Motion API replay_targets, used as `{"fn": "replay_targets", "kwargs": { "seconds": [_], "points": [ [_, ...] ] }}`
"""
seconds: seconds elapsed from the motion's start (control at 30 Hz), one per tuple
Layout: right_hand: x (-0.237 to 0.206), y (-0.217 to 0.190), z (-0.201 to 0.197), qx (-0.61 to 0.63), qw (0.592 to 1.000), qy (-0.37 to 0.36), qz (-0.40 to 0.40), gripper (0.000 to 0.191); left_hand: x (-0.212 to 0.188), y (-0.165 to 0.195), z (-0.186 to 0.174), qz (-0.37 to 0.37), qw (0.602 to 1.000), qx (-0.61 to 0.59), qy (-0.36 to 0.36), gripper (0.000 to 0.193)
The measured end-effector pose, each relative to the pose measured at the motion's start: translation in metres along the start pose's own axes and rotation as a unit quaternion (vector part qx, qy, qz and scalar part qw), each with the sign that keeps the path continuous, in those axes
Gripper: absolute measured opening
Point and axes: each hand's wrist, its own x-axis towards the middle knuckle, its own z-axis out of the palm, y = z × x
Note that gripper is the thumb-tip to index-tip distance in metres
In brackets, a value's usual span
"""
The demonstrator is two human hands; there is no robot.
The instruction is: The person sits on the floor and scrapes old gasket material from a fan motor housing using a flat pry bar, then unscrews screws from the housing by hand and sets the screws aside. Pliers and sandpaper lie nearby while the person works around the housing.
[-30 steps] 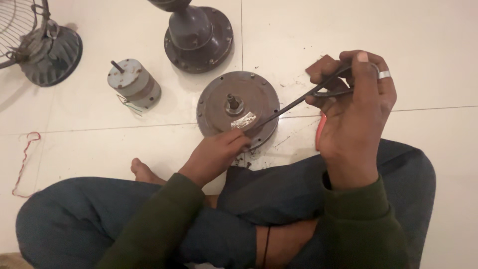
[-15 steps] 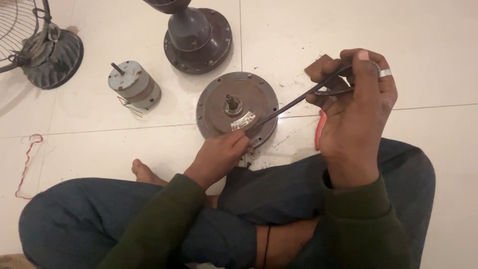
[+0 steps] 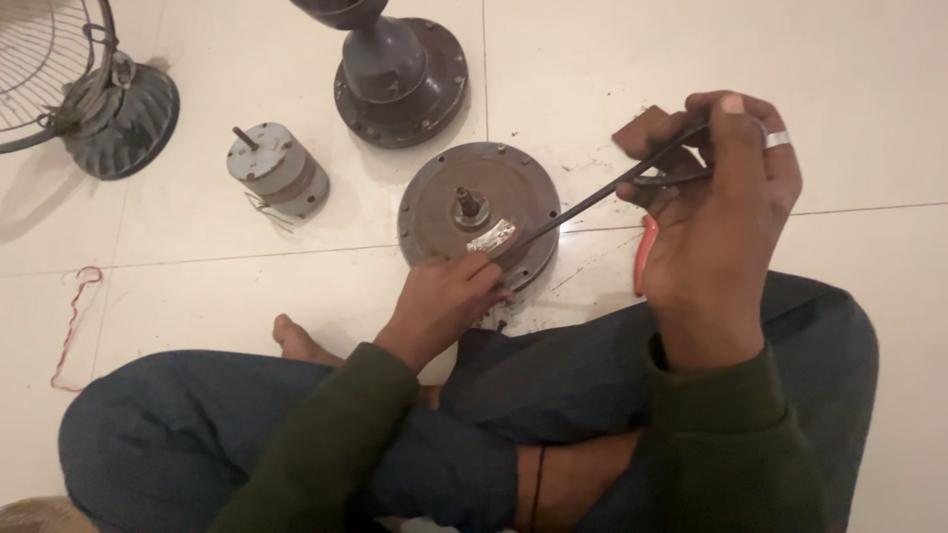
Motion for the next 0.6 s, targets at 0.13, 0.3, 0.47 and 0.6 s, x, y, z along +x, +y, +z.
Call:
{"fn": "replay_targets", "kwargs": {
  "seconds": [0.13,0.3,0.47,0.6],
  "points": [
    [0.0012,0.0008,-0.0013,0.005,1.000,0.001,0.003,0.020,-0.0041,-0.0004,-0.0015,0.027,0.999,-0.028,0.038,0.012],
    [0.0027,0.0022,-0.0019,0.003,1.000,-0.005,-0.007,0.020,0.0000,-0.0004,-0.0005,0.012,0.999,0.032,0.018,0.021],
    [0.0034,0.0019,-0.0035,0.012,1.000,0.014,0.006,0.018,-0.0076,-0.0002,-0.0063,0.038,0.996,-0.039,0.066,0.030],
    [0.0027,0.0018,-0.0054,0.027,1.000,0.002,0.006,0.018,-0.0050,0.0010,-0.0034,0.021,0.999,-0.034,0.034,0.016]
  ]
}}
